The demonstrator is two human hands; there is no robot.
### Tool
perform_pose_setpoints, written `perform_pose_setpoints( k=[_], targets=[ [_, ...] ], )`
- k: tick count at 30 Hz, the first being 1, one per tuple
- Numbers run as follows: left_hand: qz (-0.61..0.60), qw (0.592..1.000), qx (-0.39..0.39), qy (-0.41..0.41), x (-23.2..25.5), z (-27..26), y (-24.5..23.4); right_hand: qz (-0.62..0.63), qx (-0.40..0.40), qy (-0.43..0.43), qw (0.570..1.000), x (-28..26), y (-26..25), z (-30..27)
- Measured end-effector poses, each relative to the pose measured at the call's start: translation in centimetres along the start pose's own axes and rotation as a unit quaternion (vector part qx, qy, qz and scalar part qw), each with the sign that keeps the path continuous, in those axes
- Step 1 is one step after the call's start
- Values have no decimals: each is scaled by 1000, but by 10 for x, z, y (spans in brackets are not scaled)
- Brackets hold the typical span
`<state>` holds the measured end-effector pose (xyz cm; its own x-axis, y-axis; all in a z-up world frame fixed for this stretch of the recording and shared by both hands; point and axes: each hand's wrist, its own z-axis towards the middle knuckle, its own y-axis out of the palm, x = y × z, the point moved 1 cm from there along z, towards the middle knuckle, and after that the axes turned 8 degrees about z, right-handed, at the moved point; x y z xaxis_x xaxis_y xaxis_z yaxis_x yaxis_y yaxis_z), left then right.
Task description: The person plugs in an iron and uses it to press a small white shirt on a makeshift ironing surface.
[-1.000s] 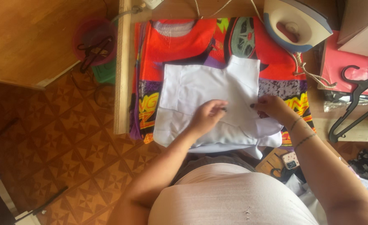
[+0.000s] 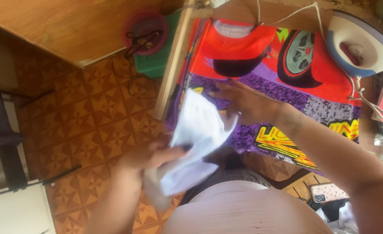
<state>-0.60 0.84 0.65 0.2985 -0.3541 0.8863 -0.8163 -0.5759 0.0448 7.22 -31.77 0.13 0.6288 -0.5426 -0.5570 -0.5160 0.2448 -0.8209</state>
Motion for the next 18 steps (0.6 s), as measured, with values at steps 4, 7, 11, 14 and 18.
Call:
perform_pose_setpoints(
  k=[4, 7, 11, 14, 18],
  targets=[
    [8, 989, -135, 66, -3, -56, 10, 178, -95, 125, 972, -11, 5, -105],
    [-143, 958, -191, 156, -1, -60, 36, 391, -171, 110, 898, -33, 9, -189],
    [-176, 930, -296, 129, -16, -28, 34, 487, -208, 254, 809, -23, 50, -269],
    [-105, 978, -182, 19, -31, 22, 0, 553, -58, 305, 773, 20, 87, -326],
    [81, 984, -144, 70, -22, 137, -72, 276, -37, 490, 826, 125, 85, -357]
  ],
)
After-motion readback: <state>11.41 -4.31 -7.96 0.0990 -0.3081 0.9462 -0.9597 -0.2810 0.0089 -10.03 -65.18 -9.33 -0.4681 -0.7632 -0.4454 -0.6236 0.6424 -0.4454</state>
